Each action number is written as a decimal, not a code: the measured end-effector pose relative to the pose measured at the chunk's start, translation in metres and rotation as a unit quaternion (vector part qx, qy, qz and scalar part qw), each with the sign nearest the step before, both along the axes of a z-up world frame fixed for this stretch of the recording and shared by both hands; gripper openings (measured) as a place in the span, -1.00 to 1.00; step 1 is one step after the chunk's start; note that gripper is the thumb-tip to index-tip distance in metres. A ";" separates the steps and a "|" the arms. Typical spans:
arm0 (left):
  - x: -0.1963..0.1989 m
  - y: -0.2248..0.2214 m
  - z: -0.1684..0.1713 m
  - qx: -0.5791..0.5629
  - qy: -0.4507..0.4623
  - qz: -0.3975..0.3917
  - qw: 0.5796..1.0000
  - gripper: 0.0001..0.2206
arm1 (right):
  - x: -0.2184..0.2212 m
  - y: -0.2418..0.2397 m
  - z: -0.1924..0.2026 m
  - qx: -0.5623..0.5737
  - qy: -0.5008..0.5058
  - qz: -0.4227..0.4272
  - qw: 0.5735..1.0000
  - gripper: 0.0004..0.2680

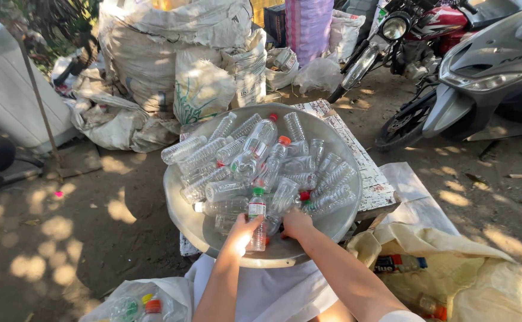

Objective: The person sorts plastic bottles by removing caps and labels and placing them into separate containers for recycling.

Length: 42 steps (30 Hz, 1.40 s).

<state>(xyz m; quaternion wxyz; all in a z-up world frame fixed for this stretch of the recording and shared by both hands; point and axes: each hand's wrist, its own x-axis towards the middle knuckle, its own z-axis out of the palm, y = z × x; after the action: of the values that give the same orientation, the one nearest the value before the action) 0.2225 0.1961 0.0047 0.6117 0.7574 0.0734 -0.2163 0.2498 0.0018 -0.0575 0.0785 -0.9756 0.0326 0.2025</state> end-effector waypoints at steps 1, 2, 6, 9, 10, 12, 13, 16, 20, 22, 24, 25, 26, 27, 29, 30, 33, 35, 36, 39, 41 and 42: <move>-0.003 0.003 0.011 0.008 -0.004 -0.002 1.000 -0.25 | 0.003 0.003 -0.005 0.008 -0.004 -0.002 1.000 -0.49; -0.008 0.001 0.019 -0.029 -0.021 0.013 0.999 -0.27 | 0.004 0.000 -0.009 0.009 0.003 -0.004 1.000 -0.51; -0.001 -0.001 0.012 -0.064 -0.068 0.032 0.995 -0.22 | -0.007 0.002 -0.005 -0.010 -0.013 0.009 1.000 -0.54; -0.004 0.000 0.020 -0.066 -0.059 0.048 0.995 -0.27 | -0.017 0.003 0.017 0.010 -0.010 -0.025 1.000 -0.66; 0.001 0.000 0.013 -0.068 -0.057 0.050 0.995 -0.27 | -0.017 0.002 0.015 0.009 -0.008 -0.024 1.000 -0.66; 0.006 0.002 -0.005 -0.087 -0.053 0.039 0.994 -0.06 | -0.020 -0.001 0.009 0.036 -0.012 -0.062 0.997 -0.64; 0.007 0.002 -0.002 -0.090 -0.048 0.041 0.994 -0.06 | -0.015 -0.007 0.009 0.032 -0.007 -0.061 0.998 -0.64; 0.008 0.005 0.000 -0.076 -0.041 0.033 0.996 -0.02 | -0.013 -0.022 0.014 0.056 -0.008 -0.133 0.989 -0.64; 0.003 0.007 0.013 -0.111 -0.027 0.066 0.991 -0.06 | -0.024 -0.035 0.048 0.062 -0.027 -0.178 0.982 -0.72; 0.001 0.006 0.015 -0.113 -0.012 0.071 0.991 -0.06 | -0.038 -0.041 0.071 0.038 -0.021 -0.174 0.984 -0.72; 0.006 0.006 0.002 -0.085 -0.029 0.067 0.994 -0.11 | -0.055 -0.046 0.101 0.031 -0.036 -0.147 0.988 -0.79; 0.009 0.006 0.001 -0.085 -0.024 0.067 0.994 -0.11 | -0.057 -0.044 0.105 0.029 -0.030 -0.148 0.988 -0.79; 0.009 0.006 -0.002 -0.073 -0.035 0.057 0.995 -0.16 | -0.060 -0.042 0.107 0.038 -0.045 -0.109 0.992 -0.81; 0.009 0.007 -0.005 -0.060 -0.046 0.046 0.996 -0.20 | -0.064 -0.041 0.109 0.047 -0.060 -0.069 0.995 -0.83; 0.012 0.009 -0.017 -0.056 -0.036 0.037 0.997 -0.17 | -0.062 -0.043 0.068 0.016 -0.068 -0.038 0.997 -0.82; 0.018 0.011 -0.020 -0.053 -0.038 0.030 0.997 -0.14 | -0.057 -0.043 0.051 -0.014 -0.088 -0.003 0.996 -0.80; 0.016 0.007 -0.018 -0.058 -0.042 0.052 0.996 -0.12 | -0.065 -0.031 0.036 -0.012 -0.104 -0.022 0.994 -0.79; 0.016 0.009 -0.021 -0.048 -0.042 0.047 0.997 -0.12 | -0.069 -0.032 0.027 -0.028 -0.119 -0.011 0.992 -0.76; 0.017 0.009 -0.022 -0.041 -0.045 0.042 0.997 -0.12 | -0.070 -0.033 0.023 -0.047 -0.139 -0.001 0.989 -0.73; 0.019 0.010 -0.030 -0.058 -0.043 0.050 0.996 -0.10 | -0.078 -0.030 0.031 -0.106 -0.200 0.042 0.973 -0.71; 0.017 0.011 -0.023 -0.046 -0.036 0.048 0.997 -0.14 | -0.079 -0.026 0.047 -0.086 -0.132 0.026 0.987 -0.70; 0.018 0.012 -0.018 -0.035 -0.035 0.047 0.998 -0.17 | -0.078 -0.024 0.057 -0.066 -0.069 0.010 0.995 -0.67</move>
<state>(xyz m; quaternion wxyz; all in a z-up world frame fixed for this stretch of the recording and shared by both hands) 0.2405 0.2083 -0.0132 0.6496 0.7382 0.0798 -0.1634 0.1719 -0.0224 -0.0008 0.0138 -0.9906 0.0303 0.1329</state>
